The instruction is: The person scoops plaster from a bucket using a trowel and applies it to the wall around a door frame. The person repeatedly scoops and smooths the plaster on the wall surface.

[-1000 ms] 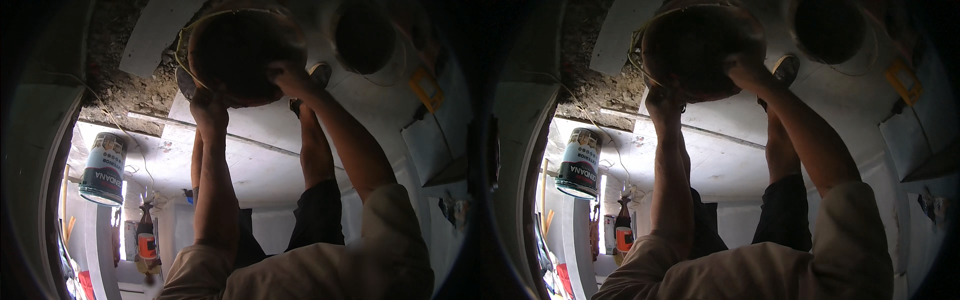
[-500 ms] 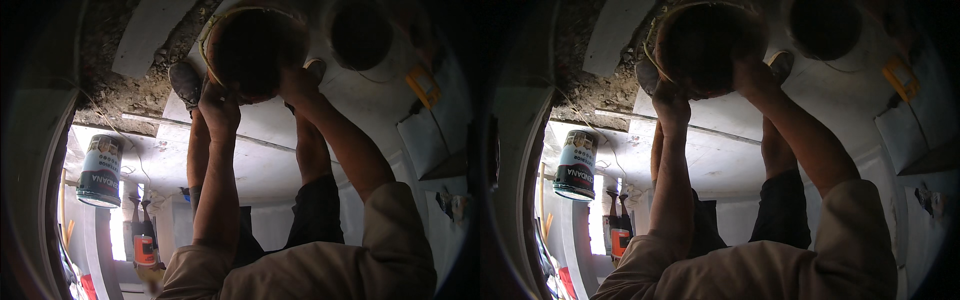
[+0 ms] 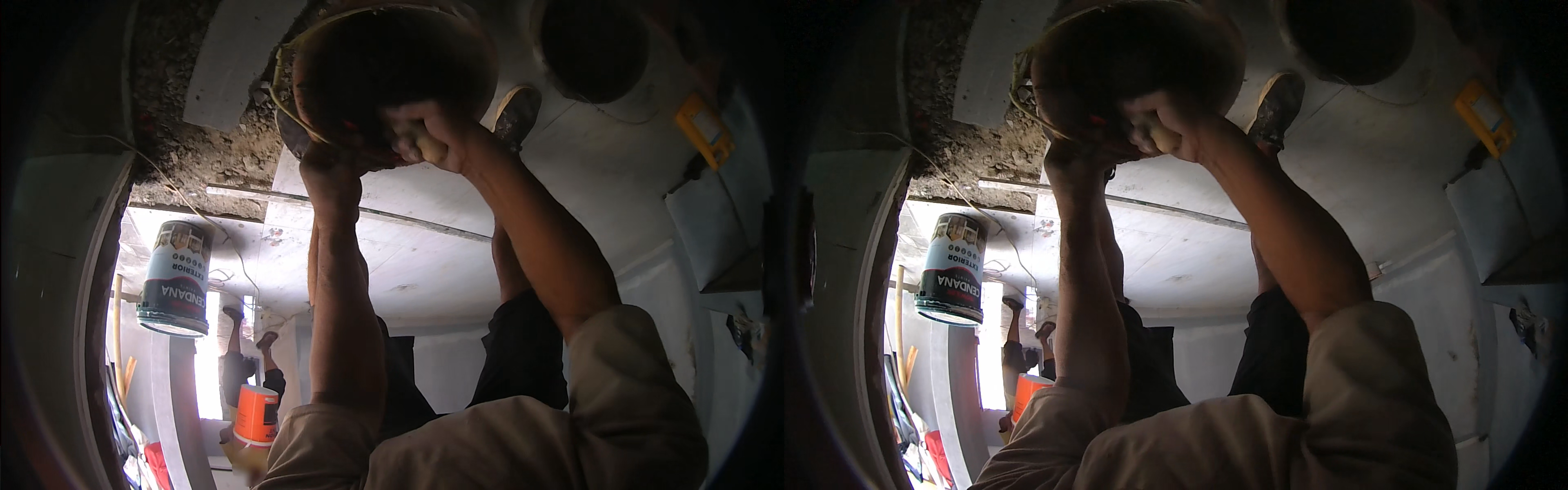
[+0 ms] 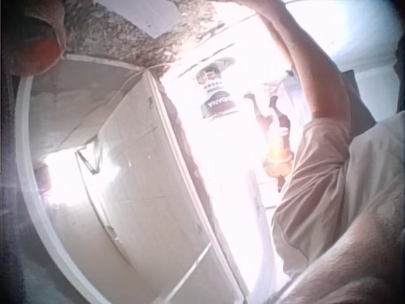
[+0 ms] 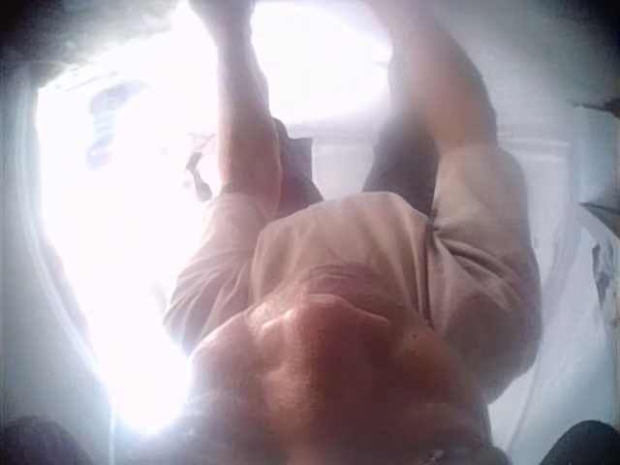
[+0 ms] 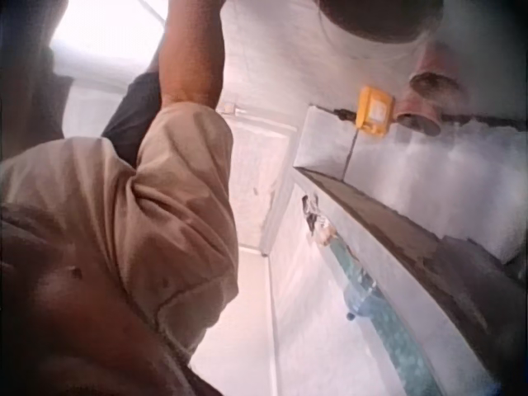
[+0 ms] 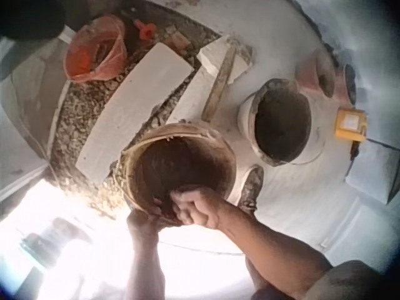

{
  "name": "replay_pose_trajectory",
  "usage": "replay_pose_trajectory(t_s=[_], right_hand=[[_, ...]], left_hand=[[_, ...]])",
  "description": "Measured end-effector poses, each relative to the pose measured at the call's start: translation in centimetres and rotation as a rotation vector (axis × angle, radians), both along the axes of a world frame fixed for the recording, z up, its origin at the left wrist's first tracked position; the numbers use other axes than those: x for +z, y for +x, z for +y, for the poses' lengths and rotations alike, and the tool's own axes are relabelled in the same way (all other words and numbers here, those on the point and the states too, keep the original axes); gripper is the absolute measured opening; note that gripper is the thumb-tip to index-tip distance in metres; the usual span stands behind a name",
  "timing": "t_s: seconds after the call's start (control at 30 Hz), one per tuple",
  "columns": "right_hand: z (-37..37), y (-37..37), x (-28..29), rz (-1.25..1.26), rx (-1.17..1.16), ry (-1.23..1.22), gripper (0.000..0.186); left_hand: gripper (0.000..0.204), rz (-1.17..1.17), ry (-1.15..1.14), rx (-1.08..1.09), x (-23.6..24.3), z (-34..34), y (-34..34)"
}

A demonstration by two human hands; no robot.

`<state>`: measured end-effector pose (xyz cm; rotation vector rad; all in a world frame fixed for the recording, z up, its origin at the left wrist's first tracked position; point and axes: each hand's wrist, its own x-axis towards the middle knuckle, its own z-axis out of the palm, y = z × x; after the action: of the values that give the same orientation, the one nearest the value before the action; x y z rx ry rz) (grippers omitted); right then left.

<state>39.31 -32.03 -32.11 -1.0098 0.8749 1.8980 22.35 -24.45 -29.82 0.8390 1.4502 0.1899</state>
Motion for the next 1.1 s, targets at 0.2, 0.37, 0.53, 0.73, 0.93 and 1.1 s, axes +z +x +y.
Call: replay_pose_trajectory(t_s=[0.2, 0.37, 0.53, 0.73, 0.93, 1.1], right_hand=[[-2.7, -0.6, -4.3, 0.329, -0.921, 0.359, 0.040], [-3.3, 3.2, 2.0, 0.051, -0.396, 0.216, 0.039], [-3.8, 4.4, -0.7, -0.416, 0.235, -0.199, 0.033], [-5.6, 3.4, 2.5, -1.179, 1.253, 0.119, 0.032], [-1.1, 1.1, 1.4, -1.479, 1.442, 0.345, 0.055], [-1.4, 1.6, 4.0, -1.075, 1.253, 0.321, 0.047]], left_hand=[[0.027, -0.020, -0.124, 0.067, -0.1, -0.1, 0.7], [0.025, 0.117, 0.160, -0.178, -1.3, -1.6, 0.1], [0.025, 0.025, 0.158, -0.072, 0.3, -1.8, 2.6], [0.016, 0.138, 0.158, -0.118, 2.0, -1.1, 3.2], [0.015, 0.127, 0.225, -0.306, 1.2, -0.6, 3.1], [0.018, 0.178, 0.240, -0.265, 1.3, -1.1, 2.8]])
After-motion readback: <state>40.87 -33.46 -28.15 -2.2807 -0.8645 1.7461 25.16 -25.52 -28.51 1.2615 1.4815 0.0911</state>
